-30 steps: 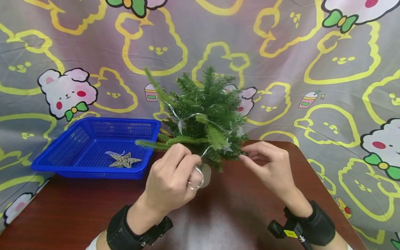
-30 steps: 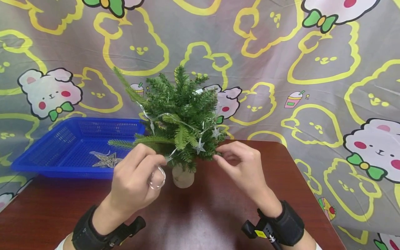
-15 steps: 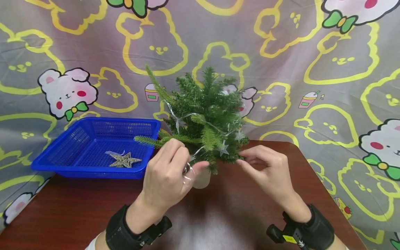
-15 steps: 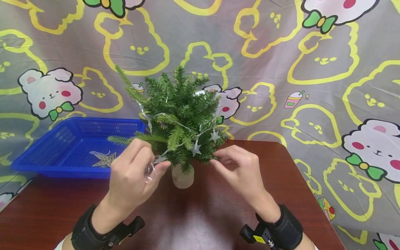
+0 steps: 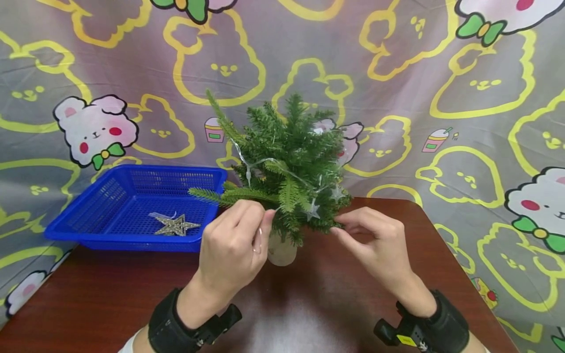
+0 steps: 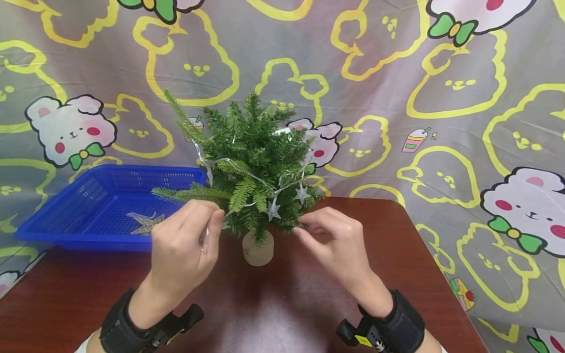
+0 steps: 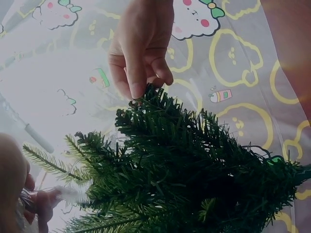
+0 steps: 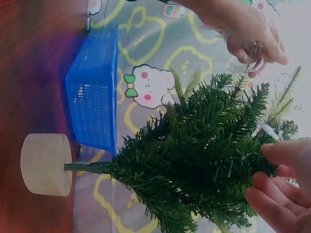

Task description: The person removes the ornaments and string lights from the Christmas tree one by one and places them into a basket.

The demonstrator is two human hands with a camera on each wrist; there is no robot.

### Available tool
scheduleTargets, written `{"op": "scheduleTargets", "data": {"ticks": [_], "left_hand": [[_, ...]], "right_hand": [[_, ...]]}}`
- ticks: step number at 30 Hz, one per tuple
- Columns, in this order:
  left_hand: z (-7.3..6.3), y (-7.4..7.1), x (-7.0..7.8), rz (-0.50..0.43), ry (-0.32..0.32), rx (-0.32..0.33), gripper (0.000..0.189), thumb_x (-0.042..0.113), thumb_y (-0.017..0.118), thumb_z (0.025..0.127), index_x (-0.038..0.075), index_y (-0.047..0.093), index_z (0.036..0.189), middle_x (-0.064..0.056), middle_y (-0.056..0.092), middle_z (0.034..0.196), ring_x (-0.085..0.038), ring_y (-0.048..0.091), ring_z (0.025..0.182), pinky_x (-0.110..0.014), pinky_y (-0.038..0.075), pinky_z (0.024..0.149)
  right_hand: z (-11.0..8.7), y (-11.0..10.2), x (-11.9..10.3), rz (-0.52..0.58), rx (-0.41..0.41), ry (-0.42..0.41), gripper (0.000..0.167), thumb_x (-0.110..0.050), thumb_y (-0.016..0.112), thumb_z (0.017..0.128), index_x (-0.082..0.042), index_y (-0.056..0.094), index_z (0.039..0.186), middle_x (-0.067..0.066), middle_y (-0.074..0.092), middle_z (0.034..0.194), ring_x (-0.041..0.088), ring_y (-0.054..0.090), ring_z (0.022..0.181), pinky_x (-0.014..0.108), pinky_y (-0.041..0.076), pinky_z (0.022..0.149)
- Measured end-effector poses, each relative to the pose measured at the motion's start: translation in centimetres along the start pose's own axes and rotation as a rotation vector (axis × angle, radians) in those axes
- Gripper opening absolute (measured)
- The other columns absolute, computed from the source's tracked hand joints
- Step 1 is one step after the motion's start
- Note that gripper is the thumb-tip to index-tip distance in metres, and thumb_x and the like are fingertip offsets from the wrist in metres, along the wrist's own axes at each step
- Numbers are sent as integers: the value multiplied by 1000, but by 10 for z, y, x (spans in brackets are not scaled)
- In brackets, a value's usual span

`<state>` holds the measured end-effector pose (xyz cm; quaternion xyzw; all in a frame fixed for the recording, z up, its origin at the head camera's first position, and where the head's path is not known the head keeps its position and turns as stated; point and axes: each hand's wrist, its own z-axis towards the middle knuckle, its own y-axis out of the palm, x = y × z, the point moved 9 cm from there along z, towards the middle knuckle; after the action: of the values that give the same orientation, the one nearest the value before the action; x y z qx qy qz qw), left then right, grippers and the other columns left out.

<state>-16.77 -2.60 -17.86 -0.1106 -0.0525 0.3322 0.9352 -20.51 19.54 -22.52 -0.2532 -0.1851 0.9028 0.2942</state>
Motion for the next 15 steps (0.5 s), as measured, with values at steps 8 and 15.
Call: {"op": "scheduleTargets", "data": {"ticks": [8, 15], "left_hand": [[-1, 0, -4, 71, -13, 7, 29, 18, 45, 105, 2, 69, 100, -8, 53, 75, -19, 49, 59, -30, 40, 48], [-3, 2, -9, 113, -57, -20, 32, 24, 48, 104, 5, 69, 90, -9, 44, 78, -18, 40, 61, -30, 36, 47]], "right_hand": [[-1, 0, -3, -15, 13, -8, 23, -4, 83, 73, -16, 77, 91, -5, 72, 80, -2, 62, 69, 12, 53, 66], [-2, 2, -5, -25, 3, -5, 21, -6, 84, 73, -17, 77, 89, -5, 72, 79, -3, 64, 69, 12, 52, 64]]}}
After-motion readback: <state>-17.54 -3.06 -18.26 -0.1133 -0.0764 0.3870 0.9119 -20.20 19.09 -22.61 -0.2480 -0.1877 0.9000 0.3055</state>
